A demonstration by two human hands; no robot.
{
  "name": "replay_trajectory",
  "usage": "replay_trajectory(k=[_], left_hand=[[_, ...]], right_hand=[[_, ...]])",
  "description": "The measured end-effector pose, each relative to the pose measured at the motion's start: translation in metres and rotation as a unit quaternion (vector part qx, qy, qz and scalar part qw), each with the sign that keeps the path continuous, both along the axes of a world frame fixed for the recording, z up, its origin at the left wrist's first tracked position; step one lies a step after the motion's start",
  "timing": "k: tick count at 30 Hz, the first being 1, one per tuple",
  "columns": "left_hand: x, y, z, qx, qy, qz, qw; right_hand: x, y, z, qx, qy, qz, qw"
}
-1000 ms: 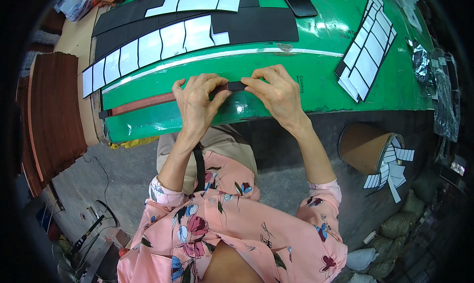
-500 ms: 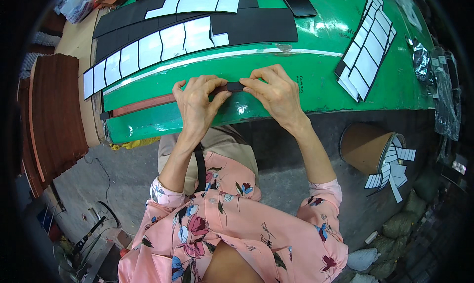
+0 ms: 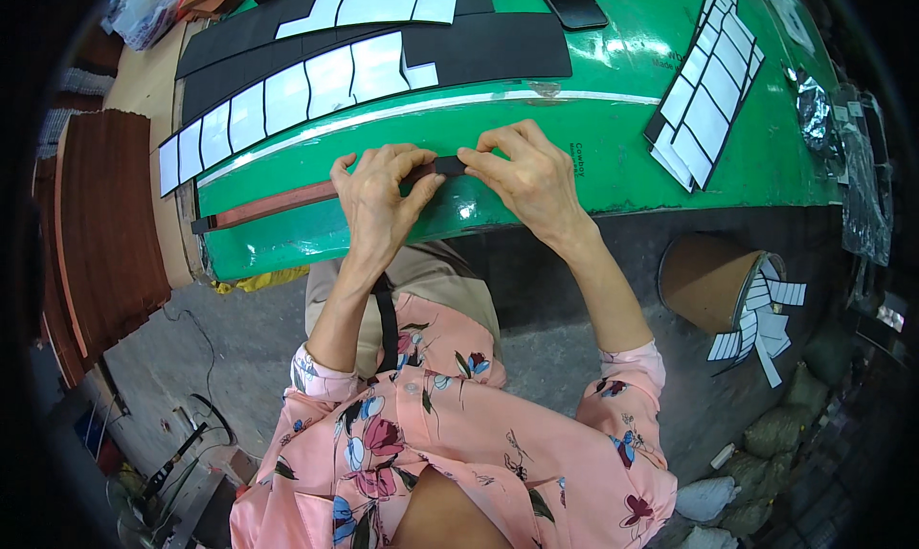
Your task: Attaching black adhesive-backed foam strips to the ends of long wooden furniture components.
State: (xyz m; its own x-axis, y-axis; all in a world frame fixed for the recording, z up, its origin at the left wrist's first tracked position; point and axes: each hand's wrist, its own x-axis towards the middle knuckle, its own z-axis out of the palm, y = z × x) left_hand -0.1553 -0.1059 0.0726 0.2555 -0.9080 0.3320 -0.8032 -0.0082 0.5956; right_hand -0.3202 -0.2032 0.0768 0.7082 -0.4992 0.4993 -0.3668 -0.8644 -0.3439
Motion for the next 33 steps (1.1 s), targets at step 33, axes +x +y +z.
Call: replay_trajectory(k=[33], left_hand=[[0.000, -0.001, -0.024, -0.123, -0.166, -0.070, 0.976]], right_hand=[[0.007, 0.032, -0.022, 0.012, -0.064, -0.050, 0.997]])
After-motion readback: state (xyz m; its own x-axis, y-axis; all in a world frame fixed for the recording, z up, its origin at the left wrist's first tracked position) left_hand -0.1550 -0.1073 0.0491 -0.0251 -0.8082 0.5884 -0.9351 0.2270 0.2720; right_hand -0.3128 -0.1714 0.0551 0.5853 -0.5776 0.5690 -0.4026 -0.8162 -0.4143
